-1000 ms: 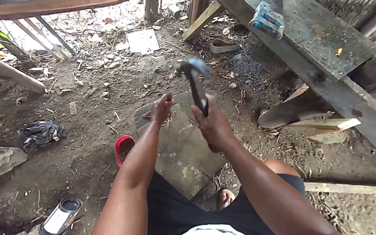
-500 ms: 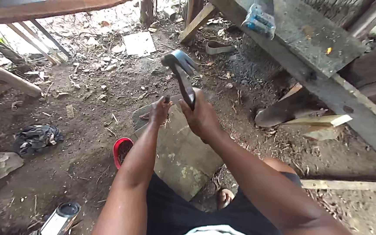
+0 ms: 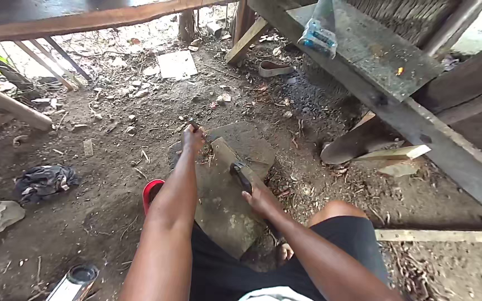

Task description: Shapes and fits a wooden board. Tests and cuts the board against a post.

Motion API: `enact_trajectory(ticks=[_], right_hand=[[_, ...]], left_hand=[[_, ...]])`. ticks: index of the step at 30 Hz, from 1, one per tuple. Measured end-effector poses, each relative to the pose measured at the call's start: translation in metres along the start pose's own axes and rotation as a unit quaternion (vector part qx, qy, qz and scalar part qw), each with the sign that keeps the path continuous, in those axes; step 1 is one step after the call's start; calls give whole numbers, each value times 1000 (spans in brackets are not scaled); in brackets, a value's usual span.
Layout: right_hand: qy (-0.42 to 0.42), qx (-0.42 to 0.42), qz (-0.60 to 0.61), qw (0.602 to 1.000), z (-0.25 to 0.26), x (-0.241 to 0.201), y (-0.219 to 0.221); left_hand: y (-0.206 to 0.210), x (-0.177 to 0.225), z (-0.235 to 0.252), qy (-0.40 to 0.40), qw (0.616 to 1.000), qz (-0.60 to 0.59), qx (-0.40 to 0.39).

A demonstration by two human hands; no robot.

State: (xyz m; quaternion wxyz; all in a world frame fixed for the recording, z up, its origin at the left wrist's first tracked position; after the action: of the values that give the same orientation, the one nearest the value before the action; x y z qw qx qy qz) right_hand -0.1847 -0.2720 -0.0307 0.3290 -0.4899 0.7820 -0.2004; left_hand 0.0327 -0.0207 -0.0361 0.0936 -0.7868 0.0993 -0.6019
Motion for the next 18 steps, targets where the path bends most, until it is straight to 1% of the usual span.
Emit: enact_trajectory(ticks=[1, 2, 4, 5, 6, 7, 10, 11, 14, 18], right_hand=[[6, -2, 0, 1000, 0, 0, 5], [10, -4, 0, 1000, -1, -1, 7], [8, -8, -2, 1000, -1, -3, 5], [6, -11, -10, 1000, -2, -4, 2], [5, -13, -23, 1000, -3, -5, -1], [6, -16, -32, 999, -4, -5, -3], [9, -15, -42, 999, -4, -7, -6], [9, -16, -42, 999, -4, -7, -4], [6, -16, -47, 999, -4, -8, -2], [11, -18, -38, 999, -4, -6, -2]], left_hand=[[0, 5, -4, 2, 1000, 28, -7], [3, 14, -12, 26, 996, 81, -30], [17, 33, -35, 112, 974, 181, -81], [23, 36, -44, 151, 961, 214, -92], [24, 34, -51, 181, 951, 235, -86], [21, 31, -59, 197, 949, 235, -67], [3, 27, -75, 244, 955, 166, 30], [-1, 24, -77, 241, 959, 147, 37], [-4, 18, -75, 221, 965, 144, 20], [11, 16, -67, 213, 966, 146, -7]])
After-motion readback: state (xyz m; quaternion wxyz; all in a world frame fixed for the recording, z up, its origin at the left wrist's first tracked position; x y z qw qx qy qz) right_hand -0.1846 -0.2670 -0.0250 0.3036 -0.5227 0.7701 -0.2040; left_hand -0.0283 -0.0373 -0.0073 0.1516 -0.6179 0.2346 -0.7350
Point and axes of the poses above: each hand's wrist, its own z-axis towards the middle knuckle, its own y-axis out of the palm, x = y × z, the point moved 5 cm from there along z, towards the middle knuckle, and after that the axes turned 5 degrees about -x, right-handed, at the moved point
